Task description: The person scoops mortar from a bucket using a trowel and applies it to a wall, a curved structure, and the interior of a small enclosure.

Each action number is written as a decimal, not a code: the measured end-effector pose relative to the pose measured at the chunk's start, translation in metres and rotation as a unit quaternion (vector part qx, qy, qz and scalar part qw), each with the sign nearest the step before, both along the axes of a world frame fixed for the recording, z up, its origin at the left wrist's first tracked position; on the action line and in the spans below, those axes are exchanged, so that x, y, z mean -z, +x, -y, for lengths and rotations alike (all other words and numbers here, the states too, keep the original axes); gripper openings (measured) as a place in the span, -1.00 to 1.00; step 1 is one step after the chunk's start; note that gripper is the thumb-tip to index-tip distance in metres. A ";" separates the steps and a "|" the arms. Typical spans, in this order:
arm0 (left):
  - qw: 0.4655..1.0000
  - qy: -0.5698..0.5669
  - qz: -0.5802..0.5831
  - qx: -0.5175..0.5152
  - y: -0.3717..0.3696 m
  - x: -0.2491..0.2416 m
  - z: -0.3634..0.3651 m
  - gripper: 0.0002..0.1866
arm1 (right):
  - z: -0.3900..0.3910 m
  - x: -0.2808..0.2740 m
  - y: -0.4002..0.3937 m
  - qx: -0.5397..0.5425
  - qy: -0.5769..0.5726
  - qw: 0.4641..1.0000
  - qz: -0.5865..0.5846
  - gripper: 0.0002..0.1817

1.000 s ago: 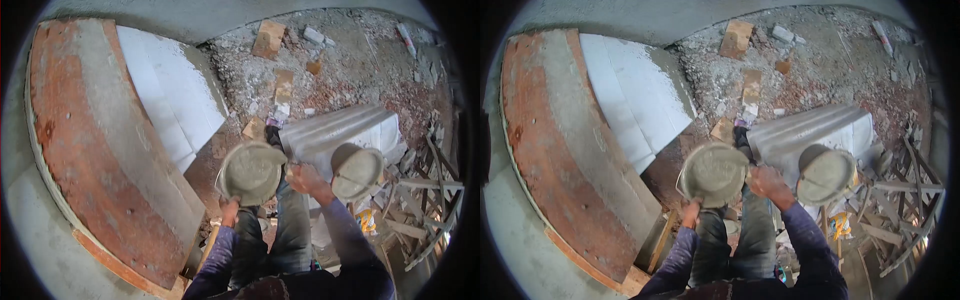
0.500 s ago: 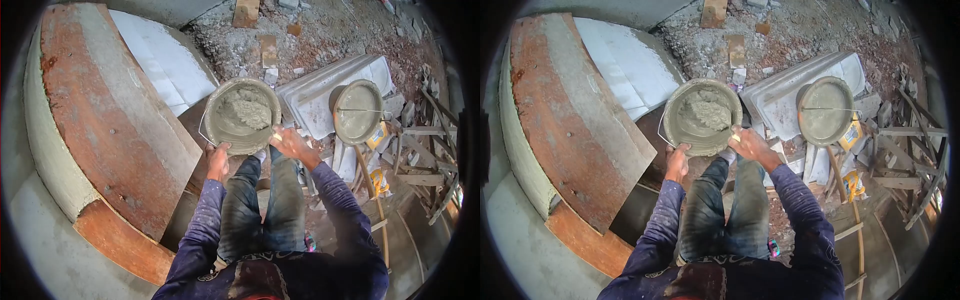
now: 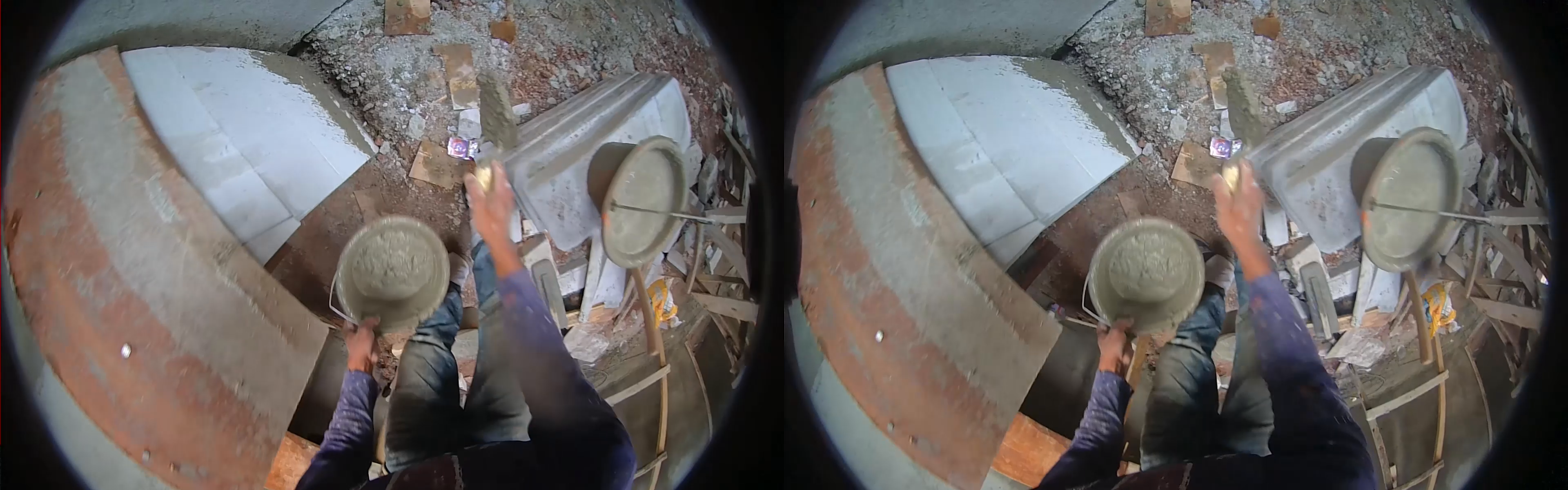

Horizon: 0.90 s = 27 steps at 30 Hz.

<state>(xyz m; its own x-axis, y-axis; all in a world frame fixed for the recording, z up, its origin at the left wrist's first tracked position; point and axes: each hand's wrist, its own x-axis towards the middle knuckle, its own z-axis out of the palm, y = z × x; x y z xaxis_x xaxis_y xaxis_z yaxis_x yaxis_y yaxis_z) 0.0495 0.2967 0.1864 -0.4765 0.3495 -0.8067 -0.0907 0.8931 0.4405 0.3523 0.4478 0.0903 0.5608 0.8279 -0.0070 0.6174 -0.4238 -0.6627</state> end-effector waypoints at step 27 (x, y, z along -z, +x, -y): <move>0.986 0.110 0.111 0.054 0.043 0.006 -0.027 -0.52 | 0.098 -0.093 0.016 -0.407 -0.366 0.822 -0.158 -0.51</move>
